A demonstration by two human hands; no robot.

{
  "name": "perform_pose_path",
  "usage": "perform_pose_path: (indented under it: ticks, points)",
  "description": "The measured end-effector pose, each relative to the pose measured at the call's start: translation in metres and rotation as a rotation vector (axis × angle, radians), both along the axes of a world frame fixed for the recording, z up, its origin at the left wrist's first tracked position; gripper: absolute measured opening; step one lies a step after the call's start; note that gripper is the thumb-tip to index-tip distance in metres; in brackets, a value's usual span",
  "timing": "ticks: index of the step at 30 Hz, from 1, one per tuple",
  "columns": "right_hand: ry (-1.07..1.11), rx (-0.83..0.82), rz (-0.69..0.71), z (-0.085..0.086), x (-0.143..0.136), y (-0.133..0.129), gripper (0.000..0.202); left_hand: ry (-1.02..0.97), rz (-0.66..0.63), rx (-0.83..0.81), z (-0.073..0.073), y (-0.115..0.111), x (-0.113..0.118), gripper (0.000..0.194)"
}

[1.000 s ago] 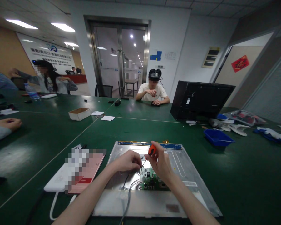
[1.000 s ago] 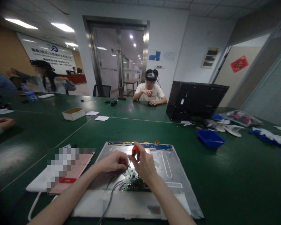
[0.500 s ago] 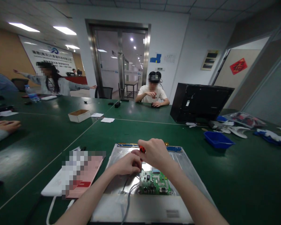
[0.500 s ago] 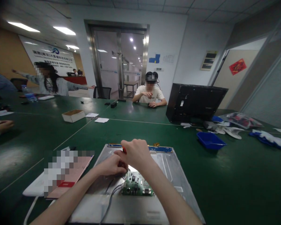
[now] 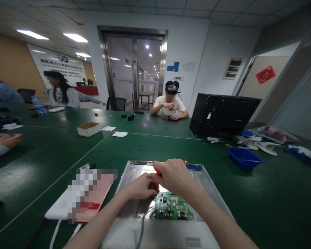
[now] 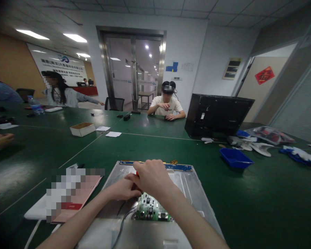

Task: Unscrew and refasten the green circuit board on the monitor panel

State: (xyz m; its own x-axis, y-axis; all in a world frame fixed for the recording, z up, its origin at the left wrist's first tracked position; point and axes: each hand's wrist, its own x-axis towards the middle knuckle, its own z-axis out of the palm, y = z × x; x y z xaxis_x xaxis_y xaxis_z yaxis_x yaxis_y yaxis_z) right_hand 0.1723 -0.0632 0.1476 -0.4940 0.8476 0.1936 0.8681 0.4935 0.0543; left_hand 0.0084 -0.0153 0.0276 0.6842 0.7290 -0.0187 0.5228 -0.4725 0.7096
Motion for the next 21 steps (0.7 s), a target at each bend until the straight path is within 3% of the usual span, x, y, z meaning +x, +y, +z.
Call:
perform_pose_path:
  ticks: [5, 8, 13, 18, 21]
  points:
    - [0.047, 0.01, 0.07, -0.001, 0.004, 0.003, 0.012, 0.024, -0.044, 0.144, 0.004, -0.005, 0.004, 0.007]
    - [0.059, -0.006, 0.098, 0.001, 0.009, 0.003, 0.016, 0.04, -0.066, 0.207, 0.005, -0.007, 0.005, 0.009]
    - [-0.016, 0.029, 0.005, 0.0, 0.009, 0.005, 0.033, 0.092, -0.073, 0.246, 0.008, -0.009, 0.005, 0.008]
    - [0.023, -0.001, 0.074, 0.002, 0.008, 0.004, 0.01, 0.073, -0.072, 0.24, 0.007, -0.009, 0.006, 0.009]
    - [0.065, -0.017, 0.136, 0.005, 0.01, 0.001, 0.018, 0.071, -0.06, 0.261, 0.006, -0.009, 0.007, 0.009]
